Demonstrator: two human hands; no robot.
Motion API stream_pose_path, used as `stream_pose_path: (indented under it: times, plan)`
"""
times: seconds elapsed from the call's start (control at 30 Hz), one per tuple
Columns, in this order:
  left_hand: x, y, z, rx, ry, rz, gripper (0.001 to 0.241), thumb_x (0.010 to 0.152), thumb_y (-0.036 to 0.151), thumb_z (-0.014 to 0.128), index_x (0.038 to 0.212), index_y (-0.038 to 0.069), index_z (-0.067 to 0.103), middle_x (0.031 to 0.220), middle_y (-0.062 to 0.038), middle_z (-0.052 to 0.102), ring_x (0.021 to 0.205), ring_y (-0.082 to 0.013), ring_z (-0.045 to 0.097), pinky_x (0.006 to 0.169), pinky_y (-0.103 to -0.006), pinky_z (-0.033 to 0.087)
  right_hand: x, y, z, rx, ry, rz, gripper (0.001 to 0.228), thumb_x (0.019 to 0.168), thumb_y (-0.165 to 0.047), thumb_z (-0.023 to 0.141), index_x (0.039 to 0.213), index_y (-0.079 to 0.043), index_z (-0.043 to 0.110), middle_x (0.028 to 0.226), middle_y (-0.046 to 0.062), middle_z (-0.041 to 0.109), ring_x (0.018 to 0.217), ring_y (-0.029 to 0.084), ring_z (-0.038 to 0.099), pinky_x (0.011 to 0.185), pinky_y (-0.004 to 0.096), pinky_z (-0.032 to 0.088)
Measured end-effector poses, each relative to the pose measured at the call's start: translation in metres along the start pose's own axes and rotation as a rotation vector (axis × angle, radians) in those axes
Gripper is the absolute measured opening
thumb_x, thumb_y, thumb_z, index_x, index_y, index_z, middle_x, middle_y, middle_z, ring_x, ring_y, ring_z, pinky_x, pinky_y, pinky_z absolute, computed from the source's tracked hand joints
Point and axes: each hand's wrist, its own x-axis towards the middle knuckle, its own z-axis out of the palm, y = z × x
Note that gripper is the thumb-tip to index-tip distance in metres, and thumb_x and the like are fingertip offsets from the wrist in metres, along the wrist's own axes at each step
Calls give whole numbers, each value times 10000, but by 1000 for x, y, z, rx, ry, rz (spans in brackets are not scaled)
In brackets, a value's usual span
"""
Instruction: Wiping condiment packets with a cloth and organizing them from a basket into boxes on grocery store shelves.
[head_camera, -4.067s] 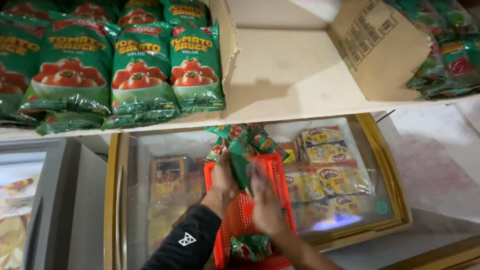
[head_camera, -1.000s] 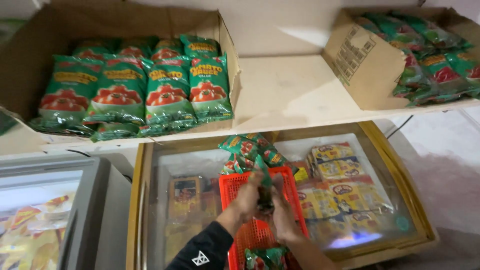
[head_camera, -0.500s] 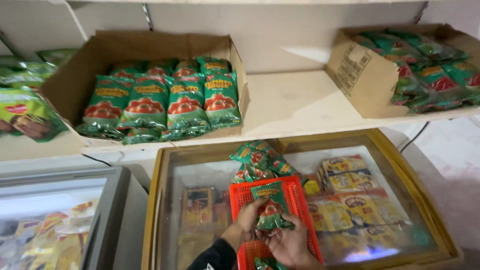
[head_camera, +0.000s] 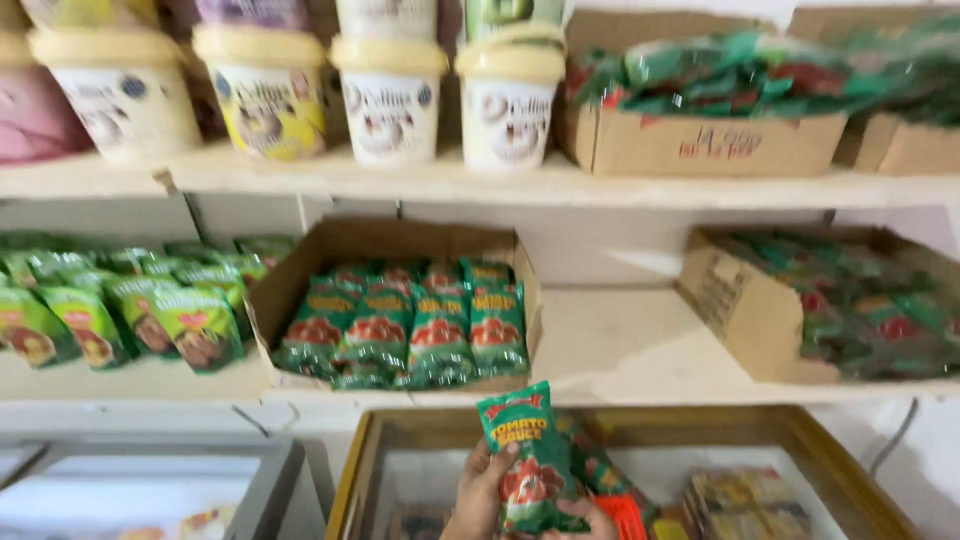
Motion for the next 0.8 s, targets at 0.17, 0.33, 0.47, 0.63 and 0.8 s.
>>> stream_pose_path:
  times: [0.17,0.33,0.47,0.63,0.8]
  plan:
    - [28,46,17,82,-41,39,331,955,176,647,1218,-25,631,1049,-161,767,855,-223,761,761,-378,639,33,-36,54,89,-31,-134,596,857,-104,555,1449,-138,487,1325,163,653,1185,388,665,1036,530,512]
    - [17,125,83,179,-25,-53,319,963,228,638,1177,-8,632,1002,-162,763,805,-227,760,716,-360,634,-28,-36,246,-11,-384,-66,598,864,-215,608,1450,-213,489,1325,186,648,1150,506,637,857,382,531]
    - [33,161,106,266,116,-39,353,954,252,640,1176,-22,633,991,-173,769,810,-244,760,715,-367,641,-49,-33,345,-21,-105,-154,691,771,-391,549,1385,-74,525,1209,225,673,1073,413,665,905,523,584]
    - [114,190,90,315,319,17,226,973,241,628,1164,134,572,1052,-165,775,864,-240,751,761,-372,624,-36,-48,408,-12,-4,-384,714,865,-541,485,1271,39,576,1133,245,699,959,389,709,764,486,583]
    - [198,209,65,398,164,137,318,988,235,629,1147,-36,677,987,-136,751,811,-218,701,707,-367,590,3,-61,411,-185,-1,-485,615,933,-543,571,1243,-13,608,1044,155,710,857,286,691,701,404,566]
